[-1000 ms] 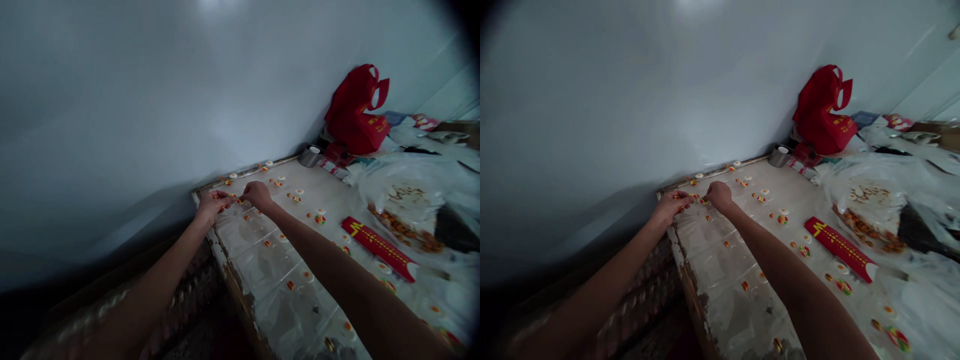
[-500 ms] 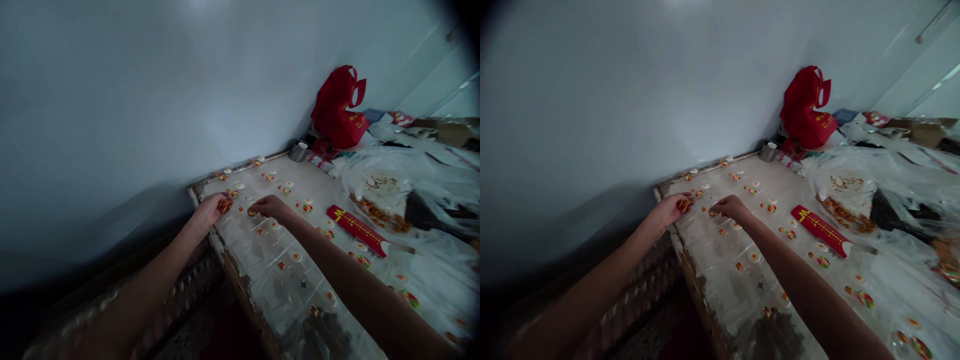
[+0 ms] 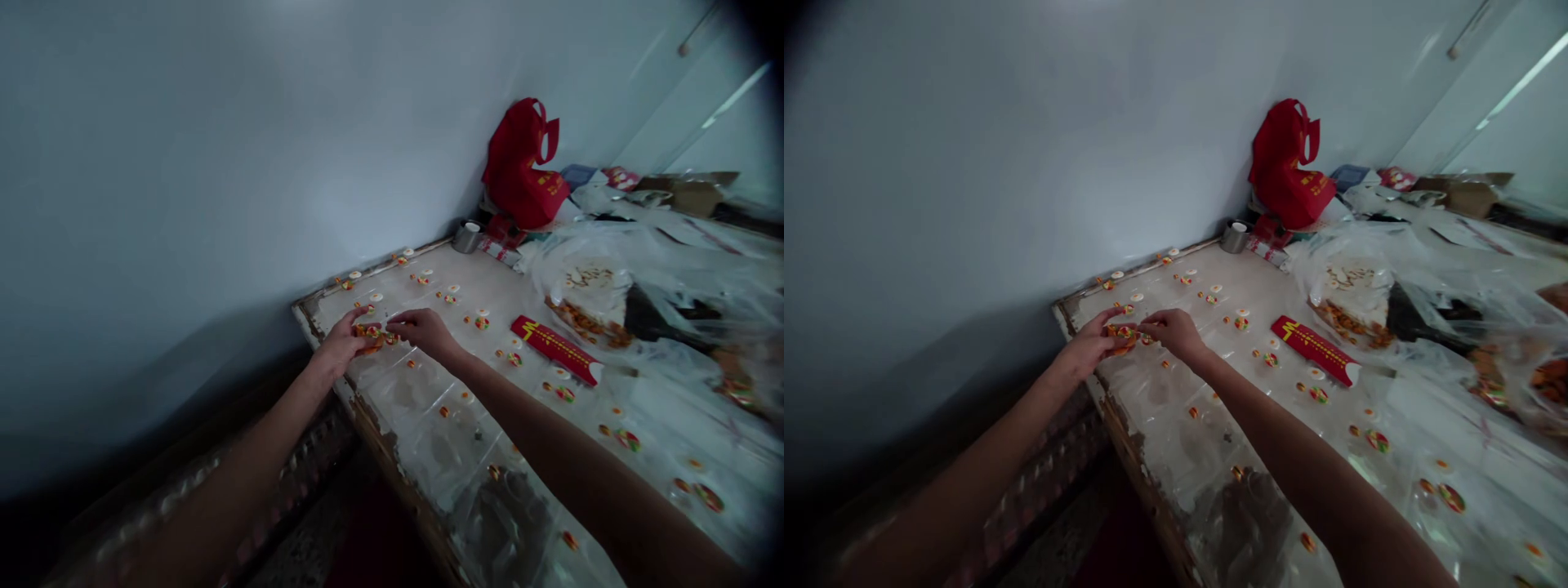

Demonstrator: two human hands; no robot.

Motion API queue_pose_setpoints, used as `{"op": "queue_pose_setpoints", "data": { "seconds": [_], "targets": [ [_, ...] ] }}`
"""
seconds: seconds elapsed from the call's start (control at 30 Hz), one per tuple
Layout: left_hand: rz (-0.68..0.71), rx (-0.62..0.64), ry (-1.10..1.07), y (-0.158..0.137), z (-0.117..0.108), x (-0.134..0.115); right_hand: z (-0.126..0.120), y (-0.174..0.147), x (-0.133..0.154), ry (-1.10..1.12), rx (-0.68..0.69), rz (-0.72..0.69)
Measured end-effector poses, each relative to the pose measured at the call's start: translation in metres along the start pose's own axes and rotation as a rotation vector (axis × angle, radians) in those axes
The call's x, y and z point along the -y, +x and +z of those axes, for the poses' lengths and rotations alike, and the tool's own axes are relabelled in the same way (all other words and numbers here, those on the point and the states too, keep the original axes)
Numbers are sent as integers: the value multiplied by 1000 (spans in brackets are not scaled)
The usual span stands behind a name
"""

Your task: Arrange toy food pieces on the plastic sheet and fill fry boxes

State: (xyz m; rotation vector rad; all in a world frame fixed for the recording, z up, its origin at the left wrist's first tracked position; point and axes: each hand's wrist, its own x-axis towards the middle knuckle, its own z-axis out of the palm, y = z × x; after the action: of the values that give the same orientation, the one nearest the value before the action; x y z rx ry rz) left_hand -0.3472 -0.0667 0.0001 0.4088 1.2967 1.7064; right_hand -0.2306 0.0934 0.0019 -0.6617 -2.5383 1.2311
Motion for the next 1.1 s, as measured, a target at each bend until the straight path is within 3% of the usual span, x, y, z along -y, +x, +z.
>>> {"op": "queue_pose_setpoints", "data": {
  "seconds": [0.1,0.27,0.37,0.43,0.57,0.67,0.77,0.83,0.93,1.0,1.1],
  "targets": [
    [-29,102,76,4,20,3,-9,-10,4,168,68,-14],
    [-63,118,184,16,49,11,-30,-34,0,271,-93,61],
    [-107,149,190,22,47,17,-41,-54,-12,339,-193,152],
    [-108,118,197,24,40,19,-45,-67,-24,360,-170,247],
    [-77,29,187,23,28,23,-33,-80,-43,112,-65,374],
    [-58,20,178,18,32,27,-16,-79,-45,-153,-183,299],
    [-15,-17,166,13,43,33,-9,-81,-39,-226,-287,206],
    [-3,-29,135,8,53,39,-14,-87,-32,-88,-310,238],
    [-15,0,120,-3,74,48,-31,-103,-23,360,-222,345],
    [-39,54,107,-13,91,54,-46,-119,-20,577,-164,339],
    [-164,141,-41,-30,113,60,-66,-148,-22,585,-201,309]
  ]
}}
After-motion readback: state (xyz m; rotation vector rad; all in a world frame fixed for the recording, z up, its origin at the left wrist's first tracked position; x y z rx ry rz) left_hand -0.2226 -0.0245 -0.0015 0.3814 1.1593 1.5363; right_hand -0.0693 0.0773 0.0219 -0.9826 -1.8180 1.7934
